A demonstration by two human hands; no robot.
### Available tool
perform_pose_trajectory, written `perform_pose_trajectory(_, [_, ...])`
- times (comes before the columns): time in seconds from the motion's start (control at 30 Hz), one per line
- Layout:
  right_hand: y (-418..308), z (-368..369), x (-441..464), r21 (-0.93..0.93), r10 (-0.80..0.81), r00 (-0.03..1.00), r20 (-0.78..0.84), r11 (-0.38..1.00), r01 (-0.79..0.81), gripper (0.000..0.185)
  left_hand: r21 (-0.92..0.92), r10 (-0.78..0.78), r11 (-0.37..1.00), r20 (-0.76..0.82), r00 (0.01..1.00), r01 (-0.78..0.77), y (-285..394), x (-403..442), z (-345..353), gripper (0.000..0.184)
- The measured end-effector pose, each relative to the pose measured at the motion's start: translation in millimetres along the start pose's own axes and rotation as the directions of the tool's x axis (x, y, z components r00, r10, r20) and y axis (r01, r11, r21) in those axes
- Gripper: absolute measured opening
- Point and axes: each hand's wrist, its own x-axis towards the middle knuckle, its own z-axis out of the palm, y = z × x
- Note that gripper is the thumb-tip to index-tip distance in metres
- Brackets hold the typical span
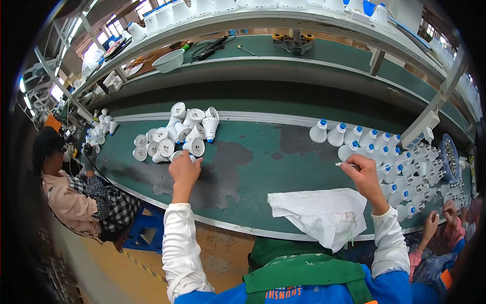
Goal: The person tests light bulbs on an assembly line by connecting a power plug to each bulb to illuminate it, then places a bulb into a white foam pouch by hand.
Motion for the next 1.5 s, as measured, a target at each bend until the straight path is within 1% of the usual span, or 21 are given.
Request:
perform_pose_trajectory(0.1, [-2,13,5,-0.046,-0.066,0.998,0.02,0.997,0.067,0.018,0.063,-0.054,0.997,0.083,0.995,0.049,-17,0,12,0.048])
perform_pose_trajectory(0.17, [0,17,7,-0.075,-0.048,0.998,0.029,0.996,0.05,0.019,-0.029,-0.243,0.963,0.331,0.912,0.267,-24,4,17,0.052])
perform_pose_trajectory(0.33, [27,14,11,-0.138,-0.042,0.997,0.071,0.989,0.051,0.022,-0.401,-0.062,0.892,0.35,0.935,0.209,-5,-14,15,0.066])
perform_pose_trajectory(0.37, [33,14,10,-0.12,-0.019,0.995,0.096,0.992,0.031,0.023,-0.697,0.087,0.688,0.355,0.931,0.202,16,-19,10,0.066])
perform_pose_trajectory(0.4, [38,16,9,-0.136,-0.004,0.996,0.089,0.991,0.016,0.023,-0.898,0.214,0.386,0.308,0.927,0.209,39,-23,8,0.066])
perform_pose_trajectory(0.43, [43,19,12,-0.118,0.03,0.994,0.107,0.993,-0.017,0.023,-0.972,0.348,0.199,0.191,0.918,0.127,64,-21,16,0.066])
perform_pose_trajectory(0.57, [50,30,15,-0.067,0.128,0.985,0.116,0.99,-0.121,0.023,-0.935,0.46,0.018,0.323,0.827,0.355,189,-26,27,0.062])
perform_pose_trajectory(0.63, [51,31,11,-0.09,0.126,0.989,0.081,0.989,-0.119,0.021,-0.926,0.45,0.047,0.354,0.82,0.374,247,-30,34,0.056])
perform_pose_trajectory(0.7, [50,27,8,-0.058,0.128,0.99,0.063,0.991,-0.124,0.02,-0.966,0.384,0.255,0.136,0.913,0.036,291,-34,55,0.057])
perform_pose_trajectory(0.77, [60,25,4,-0.068,0.104,0.994,0.016,0.992,-0.102,0.019,-0.909,0.443,0.403,0.092,0.892,-0.106,314,-37,56,0.069])
perform_pose_trajectory(0.9, [71,20,0,-0.082,0.141,0.99,0.009,0.987,-0.14,0.021,-0.846,0.52,0.517,0.189,0.833,-0.13,321,-48,38,0.072])
perform_pose_trajectory(0.97, [77,22,-1,-0.101,0.14,0.99,0.018,0.985,-0.138,0.021,-0.759,0.497,0.594,0.086,0.864,-0.267,315,-52,31,0.075])
perform_pose_trajectory(1.0, [80,23,-1,-0.109,0.137,0.99,0.017,0.985,-0.134,0.022,-0.753,0.505,0.6,0.092,0.858,-0.272,311,-49,28,0.075])
perform_pose_trajectory(1.07, [83,24,-2,-0.11,0.142,0.99,0.011,0.984,-0.14,0.023,-0.814,0.673,0.328,-0.155,0.723,-0.48,300,-35,25,0.066])
perform_pose_trajectory(1.1, [83,24,-2,-0.133,0.143,0.99,0.021,0.981,-0.139,0.023,-0.812,0.68,0.329,-0.151,0.718,-0.482,298,-26,24,0.066])
perform_pose_trajectory(1.17, [83,26,-2,-0.148,0.149,0.989,0.026,0.978,-0.143,0.024,-0.954,0.856,0.162,0.008,0.518,-0.253,298,-12,21,0.046])
perform_pose_trajectory(1.2, [83,27,-2,-0.151,0.15,0.988,0.033,0.978,-0.143,0.024,-0.919,0.806,0.195,-0.049,0.589,-0.343,302,-13,20,0.029])
perform_pose_trajectory(1.23, [84,27,-2,-0.153,0.151,0.988,0.037,0.978,-0.144,0.024,-0.917,0.813,0.196,-0.046,0.58,-0.347,304,-15,18,0.029])
perform_pose_trajectory(1.3, [87,30,-3,-0.149,0.146,0.989,0.01,0.978,-0.143,0.024,-0.841,0.707,0.368,-0.023,0.707,-0.396,309,-20,14,0.027])
perform_pose_trajectory(1.43, [96,32,-4,-0.132,0.163,0.985,-0.057,0.977,-0.169,0.022,-0.839,0.66,0.401,-0.012,0.751,-0.366,315,-29,8,0.026])
perform_pose_trajectory(1.5, [100,34,-1,-0.111,0.204,0.975,-0.089,0.971,-0.213,0.022,-0.842,0.638,0.469,0.113,0.762,-0.268,315,-29,4,0.025])
